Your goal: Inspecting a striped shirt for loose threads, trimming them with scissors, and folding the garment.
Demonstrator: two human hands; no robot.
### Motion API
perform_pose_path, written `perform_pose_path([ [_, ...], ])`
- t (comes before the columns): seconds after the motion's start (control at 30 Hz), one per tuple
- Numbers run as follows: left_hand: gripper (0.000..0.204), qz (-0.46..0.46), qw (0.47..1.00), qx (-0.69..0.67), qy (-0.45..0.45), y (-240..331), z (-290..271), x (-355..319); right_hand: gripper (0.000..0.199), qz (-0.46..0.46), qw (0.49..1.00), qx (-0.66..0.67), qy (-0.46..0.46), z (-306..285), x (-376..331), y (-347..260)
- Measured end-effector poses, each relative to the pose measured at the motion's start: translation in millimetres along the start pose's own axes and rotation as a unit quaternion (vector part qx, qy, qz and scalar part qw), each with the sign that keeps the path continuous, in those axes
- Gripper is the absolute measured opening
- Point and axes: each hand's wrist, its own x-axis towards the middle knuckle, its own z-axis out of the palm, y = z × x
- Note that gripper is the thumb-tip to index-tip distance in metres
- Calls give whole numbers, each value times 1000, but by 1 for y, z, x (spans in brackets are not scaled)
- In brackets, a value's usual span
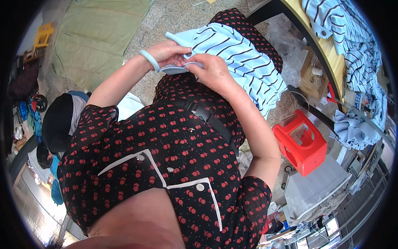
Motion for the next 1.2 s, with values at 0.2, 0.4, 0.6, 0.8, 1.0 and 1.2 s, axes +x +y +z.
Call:
perform_pose_path([
  [0.2, 20, 9, 999, -1, 48, -6, 3, -6, 14, -72, 992, -94, 38, 5, 4, 5],
  [0.4, 16, 18, 996, 62, 57, -4, 3, -5, 12, -81, 989, -116, 31, 6, 4, 9],
  [0.6, 19, 59, 990, 78, 102, -14, 11, 0, 14, -81, 989, -101, 65, 8, 6, 5],
  [0.8, 21, 165, 964, -145, 152, -38, 32, 10, 15, -34, 980, -96, 169, 17, 10, 5],
  [1.0, 22, 128, 953, -226, 156, -38, 35, 7, 16, 7, 978, -51, 203, 24, 12, 8],
  [1.2, 18, 171, 954, -179, 170, -46, 33, 11, 17, -64, 965, -105, 231, 27, 10, 15],
])
